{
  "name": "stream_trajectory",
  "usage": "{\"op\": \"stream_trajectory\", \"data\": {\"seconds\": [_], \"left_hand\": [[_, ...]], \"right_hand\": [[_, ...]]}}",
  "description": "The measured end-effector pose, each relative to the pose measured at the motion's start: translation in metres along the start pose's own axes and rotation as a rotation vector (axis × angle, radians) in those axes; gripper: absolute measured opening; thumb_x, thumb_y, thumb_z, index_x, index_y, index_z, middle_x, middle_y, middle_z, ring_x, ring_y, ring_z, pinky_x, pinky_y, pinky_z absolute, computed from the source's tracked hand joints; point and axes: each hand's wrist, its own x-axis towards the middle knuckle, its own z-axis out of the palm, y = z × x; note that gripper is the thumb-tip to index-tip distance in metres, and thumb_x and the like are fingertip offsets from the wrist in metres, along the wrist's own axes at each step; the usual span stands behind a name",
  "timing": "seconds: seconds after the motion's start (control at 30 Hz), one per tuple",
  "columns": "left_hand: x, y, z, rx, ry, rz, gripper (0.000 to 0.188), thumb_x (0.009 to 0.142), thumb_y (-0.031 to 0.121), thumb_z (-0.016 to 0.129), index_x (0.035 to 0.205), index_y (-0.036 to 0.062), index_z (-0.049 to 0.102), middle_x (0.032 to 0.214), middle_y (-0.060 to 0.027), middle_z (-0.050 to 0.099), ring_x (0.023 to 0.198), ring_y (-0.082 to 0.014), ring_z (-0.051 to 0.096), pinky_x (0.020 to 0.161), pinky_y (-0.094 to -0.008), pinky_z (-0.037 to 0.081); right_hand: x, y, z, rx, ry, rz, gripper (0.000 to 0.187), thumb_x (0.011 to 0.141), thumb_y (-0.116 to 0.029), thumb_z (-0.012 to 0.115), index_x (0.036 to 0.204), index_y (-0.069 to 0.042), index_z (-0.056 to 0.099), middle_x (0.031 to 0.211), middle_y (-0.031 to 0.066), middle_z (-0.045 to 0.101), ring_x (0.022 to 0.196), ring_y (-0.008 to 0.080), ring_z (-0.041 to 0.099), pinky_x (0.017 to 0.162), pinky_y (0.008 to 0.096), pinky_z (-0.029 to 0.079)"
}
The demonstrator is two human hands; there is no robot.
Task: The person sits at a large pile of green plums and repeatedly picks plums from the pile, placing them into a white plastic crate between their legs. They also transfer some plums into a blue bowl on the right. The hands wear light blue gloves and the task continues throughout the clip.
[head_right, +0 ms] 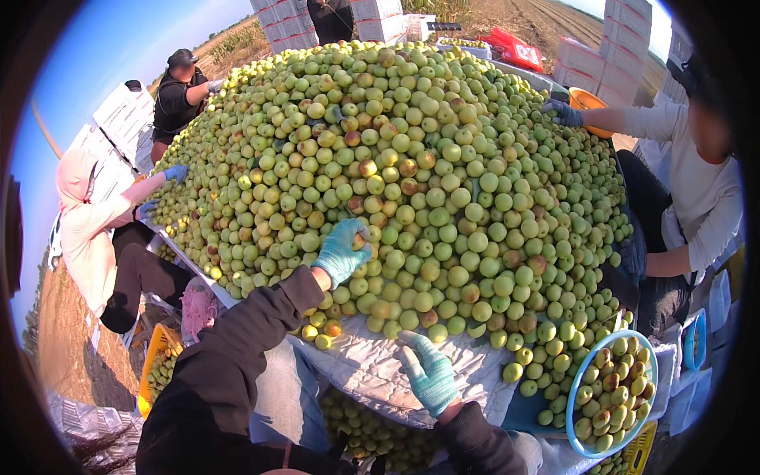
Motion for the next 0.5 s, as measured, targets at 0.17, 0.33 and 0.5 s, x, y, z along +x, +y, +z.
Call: {"op": "stream_trajectory", "data": {"seconds": [0.17, 0.33, 0.5], "left_hand": [[-0.024, 0.066, 0.028, 0.061, -0.200, 0.437, 0.055, 0.083, 0.036, 0.069, 0.128, 0.0120, 0.049, 0.134, -0.0138, 0.043, 0.127, -0.0333, 0.039, 0.107, -0.0453, 0.030], [0.095, -0.026, 0.002, 0.178, 0.357, 0.041, 0.043, 0.083, 0.030, 0.070, 0.119, 0.0083, 0.059, 0.130, -0.0187, 0.040, 0.118, -0.0339, 0.044, 0.099, -0.0404, 0.041], [0.124, -0.063, 0.029, 0.144, 0.374, 0.230, 0.041, 0.081, 0.028, 0.072, 0.115, 0.0095, 0.060, 0.124, -0.0172, 0.037, 0.103, -0.0326, 0.051, 0.091, -0.0387, 0.046]], "right_hand": [[0.013, 0.002, -0.014, 0.916, 0.131, 0.242, 0.029, 0.089, -0.027, 0.063, 0.114, -0.015, 0.055, 0.102, 0.0036, 0.058, 0.089, 0.0224, 0.059, 0.057, 0.0232, 0.046], [0.011, 0.009, -0.021, 0.964, 0.006, 0.279, 0.016, 0.090, -0.023, 0.061, 0.100, -0.011, 0.055, 0.090, 0.0052, 0.057, 0.074, 0.0188, 0.056, 0.047, 0.0219, 0.038], [0.006, 0.013, -0.016, 0.832, 0.113, 0.353, 0.021, 0.091, -0.030, 0.059, 0.094, -0.009, 0.058, 0.085, 0.0073, 0.061, 0.071, 0.0213, 0.059, 0.049, 0.0268, 0.041]]}}
